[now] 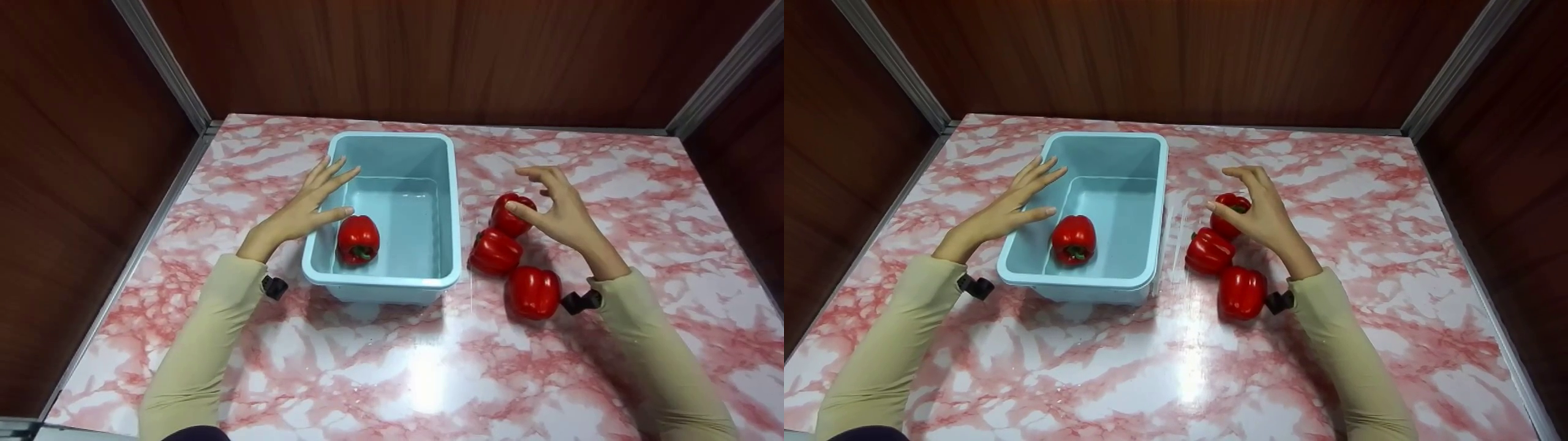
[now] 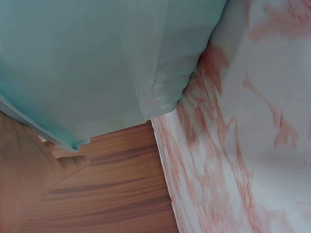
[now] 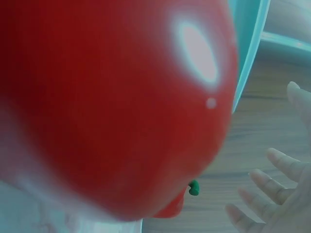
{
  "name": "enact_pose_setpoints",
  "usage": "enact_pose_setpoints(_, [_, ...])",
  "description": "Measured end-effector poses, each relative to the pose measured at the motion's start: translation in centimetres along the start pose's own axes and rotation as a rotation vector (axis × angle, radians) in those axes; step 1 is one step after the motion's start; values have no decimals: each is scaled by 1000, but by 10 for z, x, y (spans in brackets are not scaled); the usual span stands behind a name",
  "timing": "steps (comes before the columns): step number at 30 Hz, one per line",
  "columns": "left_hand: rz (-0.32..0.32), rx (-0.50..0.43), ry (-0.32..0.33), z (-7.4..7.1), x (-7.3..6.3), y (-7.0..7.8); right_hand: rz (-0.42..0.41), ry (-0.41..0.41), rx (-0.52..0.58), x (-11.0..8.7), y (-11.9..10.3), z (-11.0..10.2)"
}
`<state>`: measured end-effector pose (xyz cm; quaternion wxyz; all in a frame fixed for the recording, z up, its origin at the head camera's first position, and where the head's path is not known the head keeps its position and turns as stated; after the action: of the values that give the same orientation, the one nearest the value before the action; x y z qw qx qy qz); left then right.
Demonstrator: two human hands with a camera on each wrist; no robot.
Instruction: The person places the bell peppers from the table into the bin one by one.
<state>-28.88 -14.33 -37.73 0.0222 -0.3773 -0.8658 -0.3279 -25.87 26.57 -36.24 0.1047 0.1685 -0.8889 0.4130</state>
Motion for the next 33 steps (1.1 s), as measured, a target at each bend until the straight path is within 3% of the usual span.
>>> enact_pose_setpoints(5, [-4, -3, -4, 0, 1, 0, 4, -8, -20, 3, 19, 2])
enact_pose_setpoints(33, [-38, -13, -3, 0, 0, -2, 80, -99, -74, 6, 37, 5])
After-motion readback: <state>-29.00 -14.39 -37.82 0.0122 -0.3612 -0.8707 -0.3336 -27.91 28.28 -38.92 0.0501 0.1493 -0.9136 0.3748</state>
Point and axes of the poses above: each hand's wrist, its own x-axis towards the middle knuckle, its own z-axis out of the palm, y = z × x, the point moved 3 cm from there along x, towards the middle knuckle, and after that the axes turned 5 degrees about z, right-handed, at the moved point
